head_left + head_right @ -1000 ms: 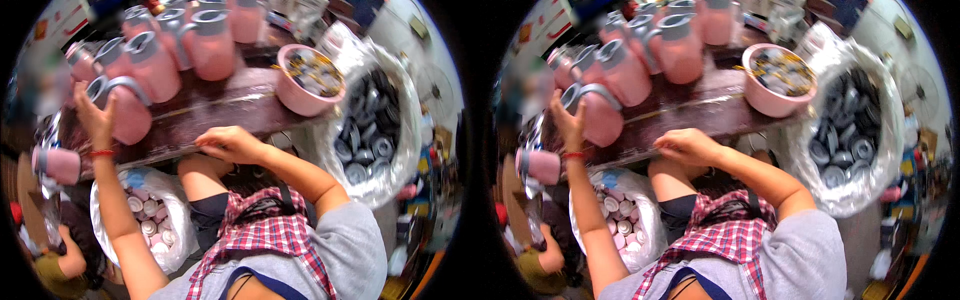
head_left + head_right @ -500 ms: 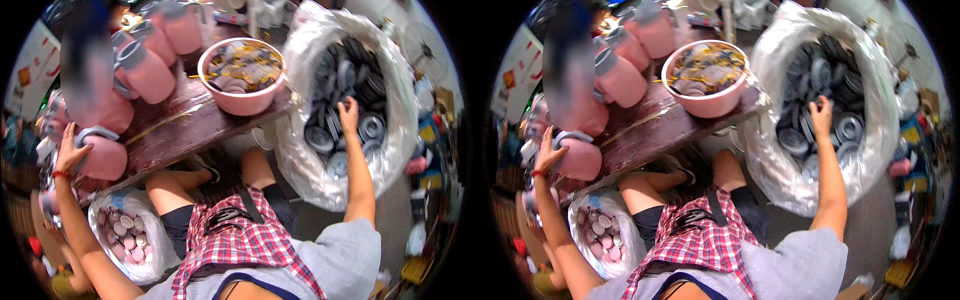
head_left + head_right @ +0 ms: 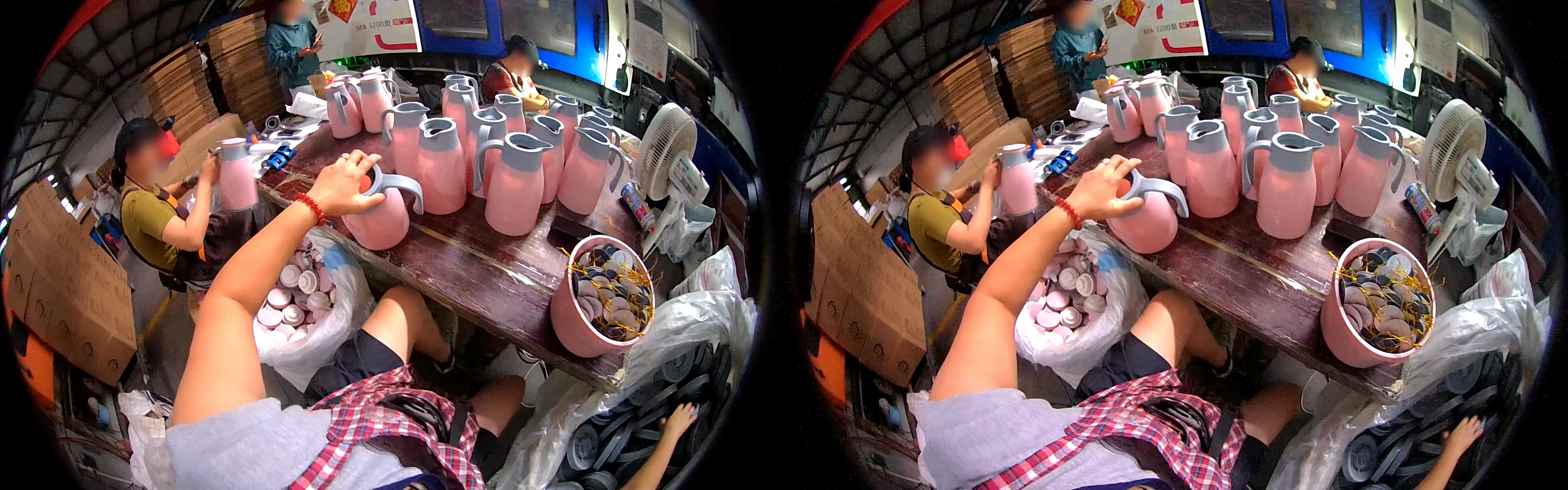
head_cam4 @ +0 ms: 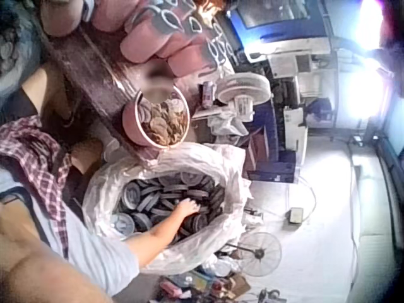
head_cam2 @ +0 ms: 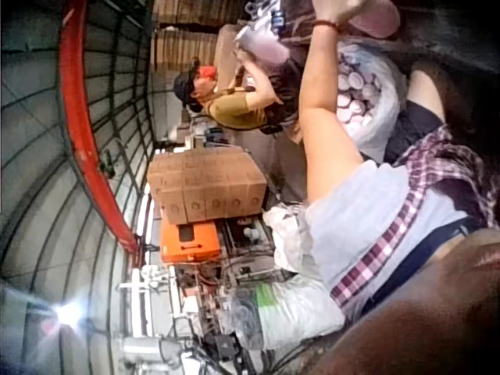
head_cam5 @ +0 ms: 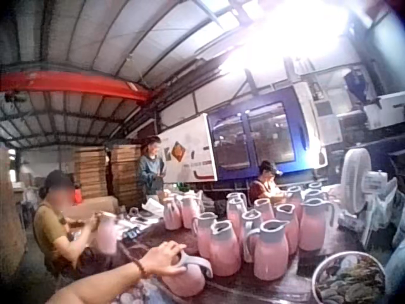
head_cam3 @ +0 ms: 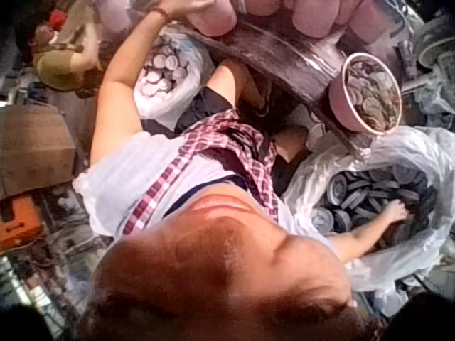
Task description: The person assembles plastic carafes by hand. They retrieve pink carafe bodies and grey lids from sacks, attach the lids to the bodies, and arrange the completed carafes on a table.
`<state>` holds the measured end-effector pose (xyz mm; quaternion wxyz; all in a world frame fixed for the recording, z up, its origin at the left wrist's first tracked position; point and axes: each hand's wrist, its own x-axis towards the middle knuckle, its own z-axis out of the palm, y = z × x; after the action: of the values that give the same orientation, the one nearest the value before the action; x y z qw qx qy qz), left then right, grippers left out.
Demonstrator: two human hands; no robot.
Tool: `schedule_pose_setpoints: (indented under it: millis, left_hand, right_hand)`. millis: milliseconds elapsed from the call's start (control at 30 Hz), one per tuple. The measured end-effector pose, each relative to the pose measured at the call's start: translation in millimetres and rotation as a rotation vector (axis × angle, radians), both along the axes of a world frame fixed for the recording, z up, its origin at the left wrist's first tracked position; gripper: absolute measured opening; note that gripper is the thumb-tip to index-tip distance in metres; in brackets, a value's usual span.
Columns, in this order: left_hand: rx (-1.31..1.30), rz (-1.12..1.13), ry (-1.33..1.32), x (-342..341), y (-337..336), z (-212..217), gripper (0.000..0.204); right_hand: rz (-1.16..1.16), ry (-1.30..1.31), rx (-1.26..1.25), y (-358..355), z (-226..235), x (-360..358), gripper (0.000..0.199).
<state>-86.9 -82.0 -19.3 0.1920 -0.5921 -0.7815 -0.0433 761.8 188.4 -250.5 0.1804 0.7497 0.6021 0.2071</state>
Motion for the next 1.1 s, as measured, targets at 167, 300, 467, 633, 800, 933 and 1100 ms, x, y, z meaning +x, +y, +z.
schedule_pose_setpoints:
  millis: [167, 300, 467, 633, 800, 933, 1100]
  left_hand:
    - [0.305, -0.021, -0.266, 3.4, -35.8, -9.9, 0.059]
    - [0.562, -0.108, -0.953, 10.0, -63.9, -23.2, 0.048]
    - [0.928, -0.122, -1.671, 35.3, -88.1, -64.0, 0.034]
    - [0.983, -0.103, -1.993, 45.5, -101.9, -108.9, 0.032]
    - [1.009, -0.108, -2.149, 54.2, -102.0, -154.7, 0.040]
    - [0.823, -0.144, -2.261, 73.6, -87.8, -182.9, 0.042]
    - [0.770, -0.216, -2.236, 95.7, -85.8, -187.2, 0.042]
  right_hand:
    - [-0.043, -0.190, -0.081, -10.4, -28.3, 13.1, 0.065]
    - [0.222, -0.145, -0.068, 3.9, -30.0, 14.4, 0.037]
    - [-0.133, -0.013, -0.378, -14.5, -16.1, 1.9, 0.055]
    - [0.056, 0.213, -0.115, -95.2, -4.0, -39.2, 0.096]
    - [0.383, 0.864, 0.584, -167.5, 80.1, -127.9, 0.062]
    - [0.595, 1.547, 0.571, -224.5, 125.5, -278.8, 0.053]
    - [1.037, 1.902, -0.050, -239.3, 107.1, -458.3, 0.059]
